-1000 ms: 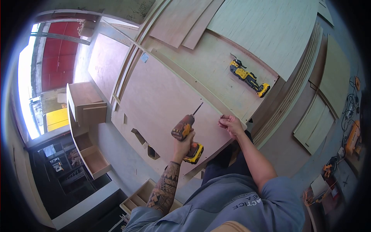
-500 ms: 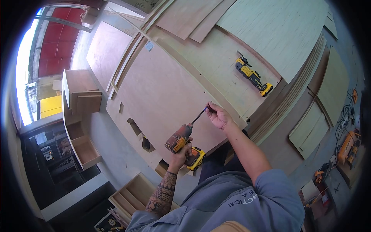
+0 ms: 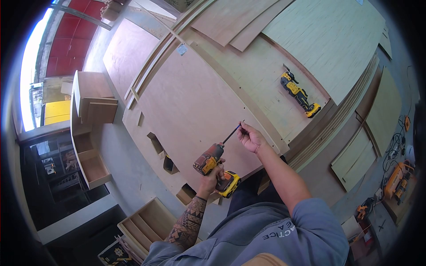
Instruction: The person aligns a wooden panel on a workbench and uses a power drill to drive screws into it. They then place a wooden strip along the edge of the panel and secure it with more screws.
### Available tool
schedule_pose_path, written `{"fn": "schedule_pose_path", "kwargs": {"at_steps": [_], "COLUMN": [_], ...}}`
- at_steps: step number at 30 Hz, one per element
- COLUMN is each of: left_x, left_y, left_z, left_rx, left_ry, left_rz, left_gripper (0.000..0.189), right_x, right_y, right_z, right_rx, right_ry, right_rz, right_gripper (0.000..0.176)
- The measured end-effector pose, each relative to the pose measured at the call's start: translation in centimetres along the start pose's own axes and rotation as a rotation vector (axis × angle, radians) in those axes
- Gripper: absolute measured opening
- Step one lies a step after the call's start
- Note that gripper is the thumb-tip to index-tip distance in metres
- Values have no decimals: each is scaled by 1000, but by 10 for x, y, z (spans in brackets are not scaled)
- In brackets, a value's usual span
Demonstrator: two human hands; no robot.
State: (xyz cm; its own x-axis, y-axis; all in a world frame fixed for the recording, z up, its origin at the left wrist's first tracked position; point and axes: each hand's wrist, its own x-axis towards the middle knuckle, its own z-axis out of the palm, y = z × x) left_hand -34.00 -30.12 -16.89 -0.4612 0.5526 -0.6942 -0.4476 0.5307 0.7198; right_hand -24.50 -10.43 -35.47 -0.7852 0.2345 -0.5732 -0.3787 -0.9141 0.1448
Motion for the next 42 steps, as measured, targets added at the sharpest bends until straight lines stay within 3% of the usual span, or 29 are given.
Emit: {"fn": "schedule_pose_path", "kwargs": {"at_steps": [4, 6, 7, 9, 12, 15, 22, 42], "left_x": [22, 56, 71, 102, 150, 189, 245, 260], "left_y": [9, 35, 48, 80, 134, 176, 226, 231], "left_z": [1, -2, -5, -14, -21, -22, -16, -21], "left_rx": [-116, -97, -79, 29, 165, 298, 515, 558], "left_ry": [28, 120, 150, 202, 225, 234, 253, 222], "left_rz": [-5, 41, 46, 90, 115, 110, 65, 21], "left_gripper": [28, 27, 27, 27, 25, 24, 28, 25], "right_x": [28, 28, 37, 46, 53, 45, 55, 56], "right_y": [-9, -22, -27, -37, -35, -36, -35, -35], "right_z": [-15, 11, 0, -27, -34, -18, -30, -31], "right_rx": [-148, -1492, -1489, -1836, -1995, -1994, -2034, -2053], "right_ry": [-64, 593, 586, 721, 711, 732, 715, 734], "right_rz": [78, -691, -694, -1098, -1020, -934, -1018, -1017], "right_gripper": [25, 36, 36, 36, 33, 34, 35, 35]}}
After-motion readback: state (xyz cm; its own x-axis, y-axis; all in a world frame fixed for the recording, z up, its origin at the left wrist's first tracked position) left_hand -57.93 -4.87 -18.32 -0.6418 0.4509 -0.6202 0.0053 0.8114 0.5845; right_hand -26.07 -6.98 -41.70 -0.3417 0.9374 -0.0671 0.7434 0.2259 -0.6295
